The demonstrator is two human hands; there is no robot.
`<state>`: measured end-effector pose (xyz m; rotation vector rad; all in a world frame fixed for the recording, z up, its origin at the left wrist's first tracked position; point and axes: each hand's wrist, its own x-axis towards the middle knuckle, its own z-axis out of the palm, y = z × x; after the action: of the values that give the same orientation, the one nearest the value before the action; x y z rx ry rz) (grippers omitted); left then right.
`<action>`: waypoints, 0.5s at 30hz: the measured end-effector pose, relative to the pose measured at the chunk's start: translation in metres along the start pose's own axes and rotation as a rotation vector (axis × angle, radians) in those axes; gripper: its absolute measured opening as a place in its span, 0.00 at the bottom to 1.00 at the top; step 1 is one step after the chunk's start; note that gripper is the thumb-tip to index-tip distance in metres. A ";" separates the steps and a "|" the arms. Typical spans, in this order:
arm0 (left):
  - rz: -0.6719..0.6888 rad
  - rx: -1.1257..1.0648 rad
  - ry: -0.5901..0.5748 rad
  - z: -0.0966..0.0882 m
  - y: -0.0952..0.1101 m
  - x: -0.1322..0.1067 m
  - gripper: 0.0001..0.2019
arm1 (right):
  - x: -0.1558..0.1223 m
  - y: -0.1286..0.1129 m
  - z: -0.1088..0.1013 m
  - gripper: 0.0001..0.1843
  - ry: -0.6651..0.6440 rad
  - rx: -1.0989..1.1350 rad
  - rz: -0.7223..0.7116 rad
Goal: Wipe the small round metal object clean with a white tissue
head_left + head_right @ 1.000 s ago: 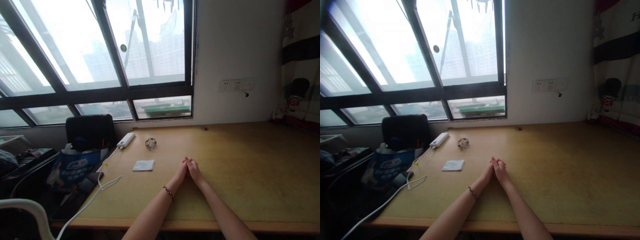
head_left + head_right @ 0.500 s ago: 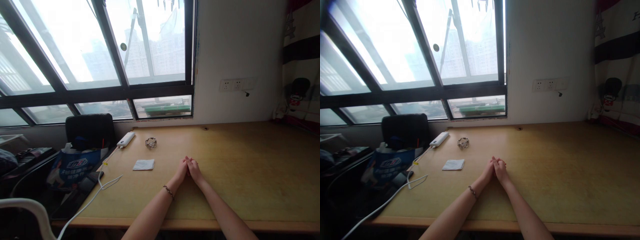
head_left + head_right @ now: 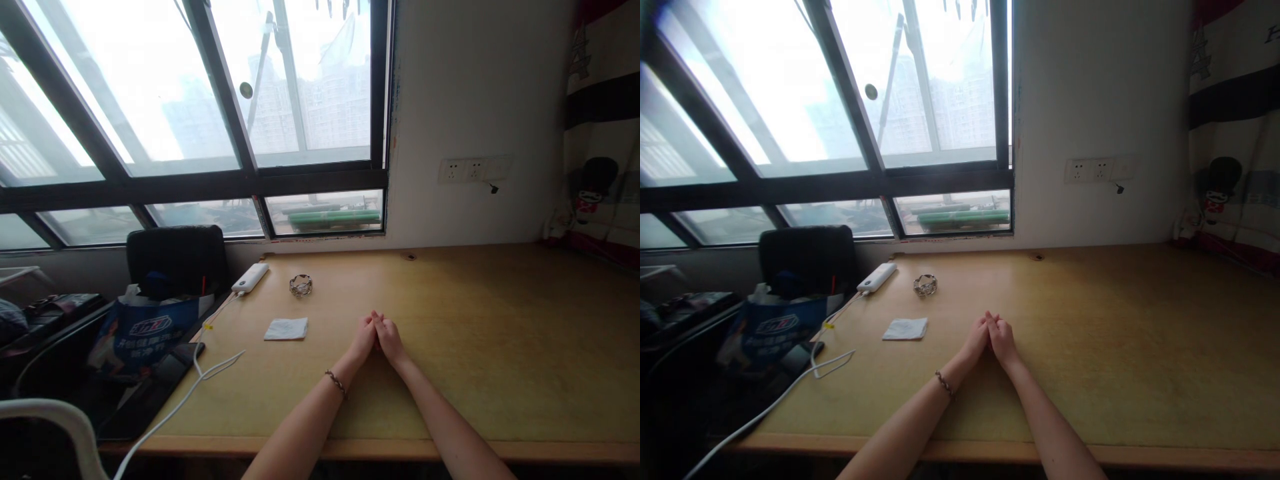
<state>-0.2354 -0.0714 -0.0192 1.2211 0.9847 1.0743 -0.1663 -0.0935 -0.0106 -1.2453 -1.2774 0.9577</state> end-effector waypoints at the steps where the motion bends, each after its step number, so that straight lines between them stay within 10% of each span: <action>1: 0.063 0.077 0.034 -0.004 0.005 0.000 0.18 | 0.000 0.000 -0.001 0.29 0.019 -0.030 -0.038; 6: 0.251 0.621 0.482 -0.047 0.030 0.004 0.15 | -0.001 -0.001 -0.002 0.31 0.099 -0.126 -0.090; 10: -0.034 1.066 0.907 -0.079 0.026 0.013 0.30 | 0.000 0.001 -0.003 0.31 0.098 -0.182 -0.113; 15: -0.084 1.157 0.850 -0.076 0.009 0.018 0.32 | 0.000 0.003 -0.003 0.31 0.080 -0.212 -0.132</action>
<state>-0.3061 -0.0371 -0.0174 1.5763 2.5133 0.9461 -0.1633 -0.0938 -0.0134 -1.3293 -1.4058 0.6850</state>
